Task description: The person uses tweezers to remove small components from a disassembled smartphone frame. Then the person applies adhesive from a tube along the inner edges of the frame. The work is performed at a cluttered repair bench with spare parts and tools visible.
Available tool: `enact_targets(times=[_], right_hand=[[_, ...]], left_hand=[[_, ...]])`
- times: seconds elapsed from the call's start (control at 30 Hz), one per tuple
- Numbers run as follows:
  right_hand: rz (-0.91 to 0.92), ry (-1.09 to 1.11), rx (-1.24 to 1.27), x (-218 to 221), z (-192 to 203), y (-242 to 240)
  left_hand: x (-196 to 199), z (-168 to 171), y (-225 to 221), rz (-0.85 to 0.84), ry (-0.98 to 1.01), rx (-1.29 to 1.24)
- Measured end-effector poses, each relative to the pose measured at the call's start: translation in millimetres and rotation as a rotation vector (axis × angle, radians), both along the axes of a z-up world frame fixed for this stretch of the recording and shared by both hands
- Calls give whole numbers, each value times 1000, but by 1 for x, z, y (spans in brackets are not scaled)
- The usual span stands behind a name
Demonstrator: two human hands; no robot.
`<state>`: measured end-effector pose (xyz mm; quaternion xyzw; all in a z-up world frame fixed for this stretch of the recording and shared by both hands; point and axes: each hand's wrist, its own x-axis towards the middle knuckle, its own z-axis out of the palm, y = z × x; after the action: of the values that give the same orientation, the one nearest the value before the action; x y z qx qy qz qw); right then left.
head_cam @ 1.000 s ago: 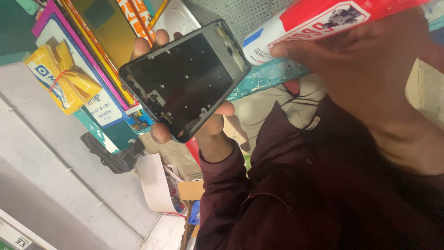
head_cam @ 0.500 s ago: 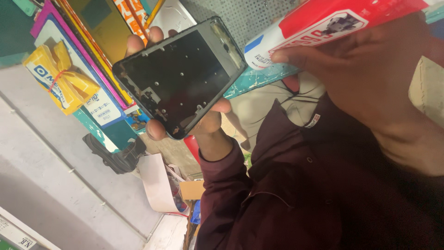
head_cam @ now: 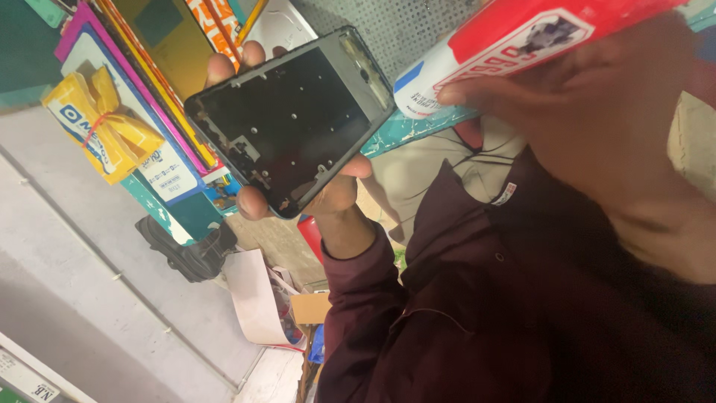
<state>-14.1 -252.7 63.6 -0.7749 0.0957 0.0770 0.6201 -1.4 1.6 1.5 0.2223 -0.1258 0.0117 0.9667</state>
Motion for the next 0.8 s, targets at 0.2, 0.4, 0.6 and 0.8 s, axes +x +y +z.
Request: enact_targets(times=[0.2, 0.4, 0.6, 0.8], right_hand=[[-130, 140, 302, -24, -36, -18], [-182, -353, 226, -30, -42, -21], [-502, -336, 1124, -11, -23, 5], [-445, -281, 1265, 0, -18, 7]], left_hand=[[4, 1, 2, 7, 12, -23], [-3, 25, -8, 354, -17, 452], [-48, 46, -42, 926, -183, 1980], [-70, 40, -73, 795, -291, 2469]])
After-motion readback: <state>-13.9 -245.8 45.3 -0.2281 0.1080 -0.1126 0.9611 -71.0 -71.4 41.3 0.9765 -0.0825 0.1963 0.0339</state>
